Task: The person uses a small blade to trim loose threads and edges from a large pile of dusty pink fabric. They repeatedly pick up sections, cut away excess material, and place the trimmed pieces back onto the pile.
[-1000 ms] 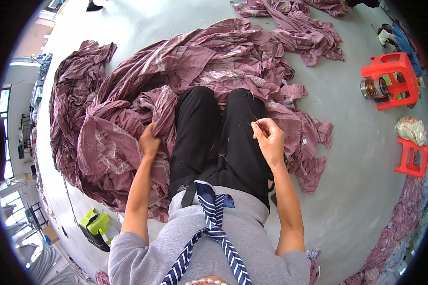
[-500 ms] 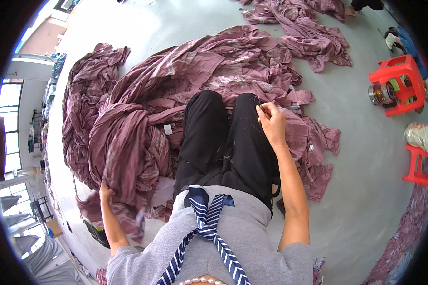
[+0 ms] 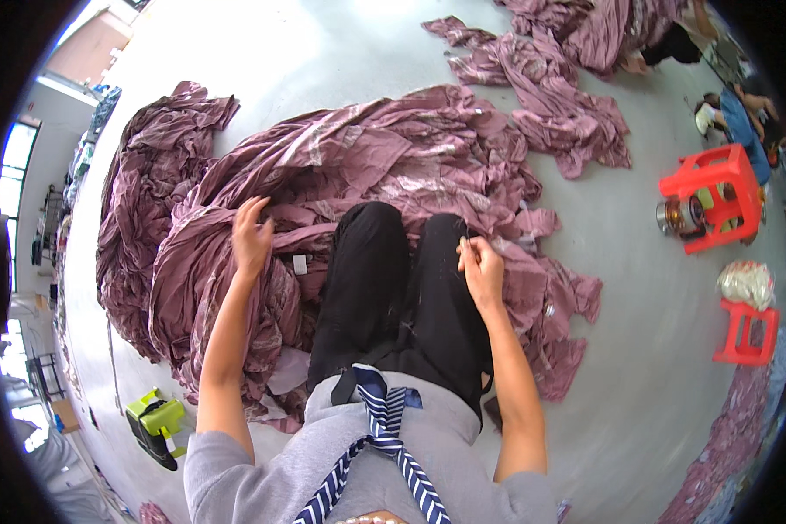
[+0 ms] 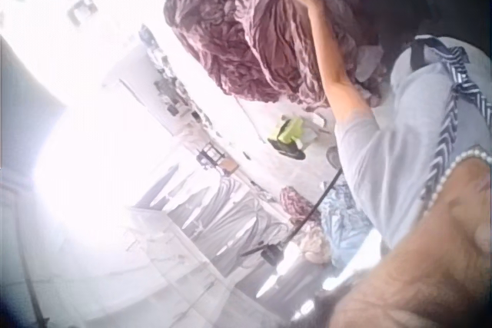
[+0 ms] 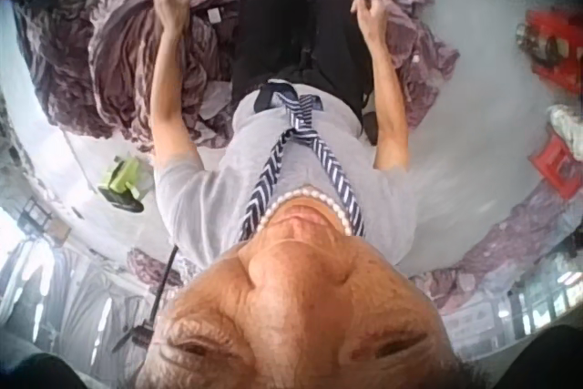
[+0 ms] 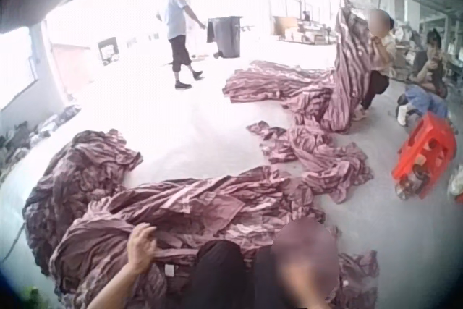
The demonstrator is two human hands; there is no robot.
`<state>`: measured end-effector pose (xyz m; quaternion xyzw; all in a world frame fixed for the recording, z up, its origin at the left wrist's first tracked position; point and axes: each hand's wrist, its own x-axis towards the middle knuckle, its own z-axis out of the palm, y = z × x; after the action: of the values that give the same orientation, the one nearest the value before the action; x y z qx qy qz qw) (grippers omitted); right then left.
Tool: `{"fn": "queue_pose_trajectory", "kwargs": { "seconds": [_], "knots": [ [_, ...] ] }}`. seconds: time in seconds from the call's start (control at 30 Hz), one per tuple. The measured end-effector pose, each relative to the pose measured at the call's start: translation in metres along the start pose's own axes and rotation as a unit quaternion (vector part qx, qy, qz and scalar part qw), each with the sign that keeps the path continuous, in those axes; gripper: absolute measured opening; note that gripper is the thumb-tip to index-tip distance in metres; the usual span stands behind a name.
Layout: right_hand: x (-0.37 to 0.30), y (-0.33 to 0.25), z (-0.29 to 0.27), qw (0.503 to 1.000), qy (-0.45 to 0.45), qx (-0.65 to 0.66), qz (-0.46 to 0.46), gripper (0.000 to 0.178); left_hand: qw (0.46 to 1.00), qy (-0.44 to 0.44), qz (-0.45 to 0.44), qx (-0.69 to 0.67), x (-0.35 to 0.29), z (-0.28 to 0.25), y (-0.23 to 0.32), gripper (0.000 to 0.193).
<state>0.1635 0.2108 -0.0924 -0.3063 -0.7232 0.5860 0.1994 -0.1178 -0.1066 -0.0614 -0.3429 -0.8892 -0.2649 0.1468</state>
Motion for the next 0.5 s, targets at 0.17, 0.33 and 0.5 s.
{"fn": "queue_pose_trajectory", "kwargs": {
  "seconds": [0.17, 0.33, 0.5],
  "knots": [
    [-0.020, 0.016, -0.022, 0.998, 0.045, 0.006, 0.033, 0.024, 0.998, -0.053, 0.007, -0.033, 0.094, 0.100, -0.004, 0.047],
    [-0.071, 0.039, -0.071, 0.985, 0.127, -0.006, 0.113, 0.026, 0.985, -0.141, -0.062, 0.083, 0.153, 0.160, -0.020, 0.076],
    [-0.131, 0.060, -0.108, 0.963, 0.194, -0.056, 0.179, 0.025, 0.934, -0.266, -0.239, 0.017, 0.171, 0.198, -0.043, 0.107]
  ]
}}
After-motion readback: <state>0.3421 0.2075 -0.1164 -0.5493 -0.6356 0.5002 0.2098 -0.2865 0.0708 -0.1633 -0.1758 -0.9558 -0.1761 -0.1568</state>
